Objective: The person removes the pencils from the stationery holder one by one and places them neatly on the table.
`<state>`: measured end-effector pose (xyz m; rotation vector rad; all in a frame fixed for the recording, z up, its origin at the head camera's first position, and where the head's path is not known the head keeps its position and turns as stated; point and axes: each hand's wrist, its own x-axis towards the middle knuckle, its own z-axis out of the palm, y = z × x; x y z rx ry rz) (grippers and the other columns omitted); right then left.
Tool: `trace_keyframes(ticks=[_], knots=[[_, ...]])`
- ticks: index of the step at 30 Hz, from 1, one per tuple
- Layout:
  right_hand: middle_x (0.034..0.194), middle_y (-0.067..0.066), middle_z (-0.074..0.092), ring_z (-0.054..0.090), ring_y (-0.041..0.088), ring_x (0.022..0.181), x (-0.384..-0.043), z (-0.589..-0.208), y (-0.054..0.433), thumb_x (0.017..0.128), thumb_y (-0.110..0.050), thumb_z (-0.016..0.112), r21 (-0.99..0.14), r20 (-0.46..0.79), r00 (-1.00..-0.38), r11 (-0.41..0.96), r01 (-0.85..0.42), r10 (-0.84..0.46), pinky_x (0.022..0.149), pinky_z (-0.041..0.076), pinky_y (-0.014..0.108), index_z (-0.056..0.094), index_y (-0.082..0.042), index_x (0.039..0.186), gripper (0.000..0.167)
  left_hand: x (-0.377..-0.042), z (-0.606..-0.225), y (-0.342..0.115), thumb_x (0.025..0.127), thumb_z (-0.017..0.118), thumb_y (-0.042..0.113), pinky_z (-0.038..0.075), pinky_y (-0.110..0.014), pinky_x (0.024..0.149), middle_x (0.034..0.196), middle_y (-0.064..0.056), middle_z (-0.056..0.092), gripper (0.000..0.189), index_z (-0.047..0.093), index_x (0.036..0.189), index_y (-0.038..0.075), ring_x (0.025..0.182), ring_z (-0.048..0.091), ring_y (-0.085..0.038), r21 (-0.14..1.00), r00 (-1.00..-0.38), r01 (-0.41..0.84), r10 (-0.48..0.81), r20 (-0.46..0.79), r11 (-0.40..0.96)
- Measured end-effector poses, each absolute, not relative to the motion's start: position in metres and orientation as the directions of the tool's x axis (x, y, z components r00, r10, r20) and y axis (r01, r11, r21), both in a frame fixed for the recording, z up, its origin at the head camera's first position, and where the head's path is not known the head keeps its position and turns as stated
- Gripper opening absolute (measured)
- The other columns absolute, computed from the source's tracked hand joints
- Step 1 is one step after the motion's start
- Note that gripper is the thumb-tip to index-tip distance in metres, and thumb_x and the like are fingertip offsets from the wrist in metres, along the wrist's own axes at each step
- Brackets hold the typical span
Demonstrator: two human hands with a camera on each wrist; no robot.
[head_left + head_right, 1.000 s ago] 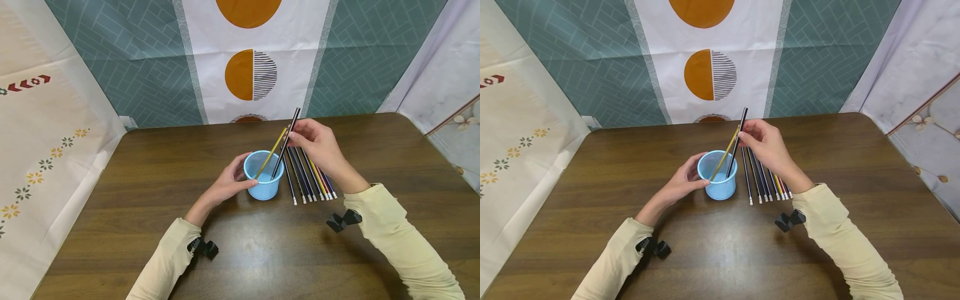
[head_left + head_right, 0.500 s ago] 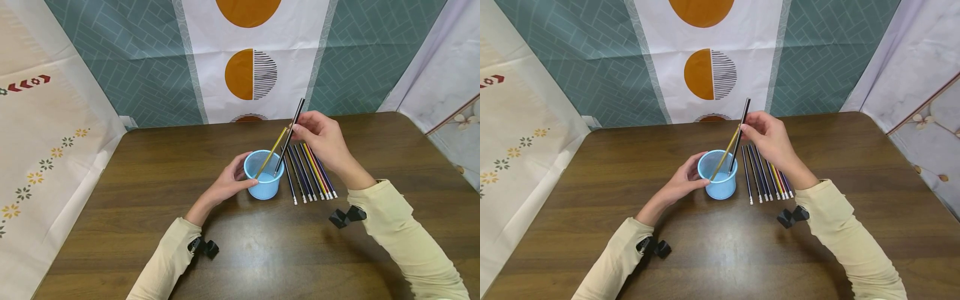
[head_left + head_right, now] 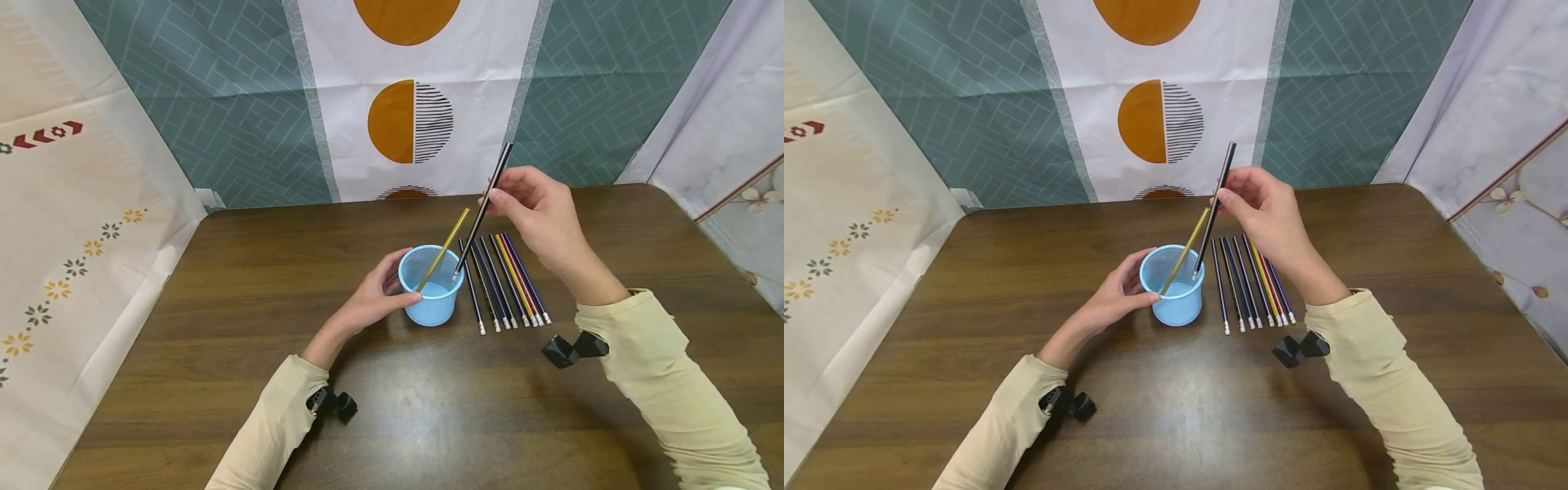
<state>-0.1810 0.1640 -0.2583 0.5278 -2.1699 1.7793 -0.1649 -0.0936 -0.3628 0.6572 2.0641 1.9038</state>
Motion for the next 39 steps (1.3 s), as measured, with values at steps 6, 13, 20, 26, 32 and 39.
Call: trace_keyframes(ticks=[6,13,20,26,32,39], knots=[[0.089,0.000,0.066,0.064,0.013,0.072,-0.180,-0.255,0.165,0.092,0.004,0.061,-0.890,0.432,-0.898,0.120,-0.440,-0.084,0.074,0.053,0.020,0.063,-0.003,0.101,0.012,-0.171,-0.376,-0.095,0.086,0.067,-0.004,0.034,-0.039,0.108,0.143,-0.019,0.041,0.071,0.031,0.147,0.003,0.133,0.040,-0.029,0.986,-0.865,0.163,0.486,0.124,0.038],[0.088,0.001,0.065,0.061,0.012,0.072,-0.181,-0.256,0.169,0.092,0.004,0.060,-0.915,0.401,-0.912,0.014,-0.403,-0.092,0.072,0.053,0.019,0.064,-0.009,0.097,0.015,-0.172,-0.378,-0.096,0.085,0.070,0.000,0.036,-0.037,0.107,0.142,-0.017,0.042,0.072,0.033,0.147,0.004,0.131,0.042,-0.027,0.983,-0.861,0.180,0.488,0.144,0.028],[0.088,0.000,0.065,0.060,0.011,0.072,-0.183,-0.265,0.172,0.093,0.003,0.060,-0.924,0.376,-0.918,0.017,-0.381,-0.125,0.070,0.053,0.018,0.064,-0.008,0.098,0.013,-0.171,-0.378,-0.096,0.085,0.070,-0.001,0.036,-0.037,0.107,0.142,-0.016,0.042,0.072,0.033,0.147,0.004,0.132,0.042,-0.026,0.985,-0.864,0.172,0.486,0.134,0.034],[0.092,0.001,0.067,0.062,0.011,0.078,-0.184,-0.274,0.174,0.095,0.001,0.057,-0.935,0.346,-0.925,0.025,-0.354,-0.159,0.071,0.054,0.020,0.062,-0.007,0.099,0.010,-0.170,-0.376,-0.096,0.085,0.070,-0.002,0.036,-0.038,0.107,0.142,-0.017,0.042,0.073,0.033,0.147,0.004,0.132,0.041,-0.027,0.985,-0.863,0.171,0.488,0.131,0.038],[0.092,-0.002,0.067,0.065,0.009,0.085,-0.188,-0.283,0.177,0.097,0.000,0.054,-0.933,0.331,-0.927,0.085,-0.350,-0.176,0.074,0.054,0.020,0.058,0.002,0.103,0.007,-0.170,-0.375,-0.096,0.085,0.070,-0.001,0.035,-0.037,0.108,0.143,-0.017,0.042,0.073,0.032,0.147,0.004,0.133,0.041,-0.027,0.985,-0.862,0.171,0.490,0.131,0.037],[0.092,-0.008,0.065,0.063,0.008,0.084,-0.192,-0.291,0.182,0.099,-0.006,0.055,-0.906,0.277,-0.944,0.280,-0.318,-0.177,0.075,0.053,0.019,0.055,0.010,0.113,0.022,-0.170,-0.376,-0.096,0.085,0.071,-0.001,0.036,-0.037,0.107,0.143,-0.017,0.042,0.073,0.032,0.147,0.004,0.132,0.041,-0.027,0.984,-0.860,0.174,0.492,0.138,0.028]])
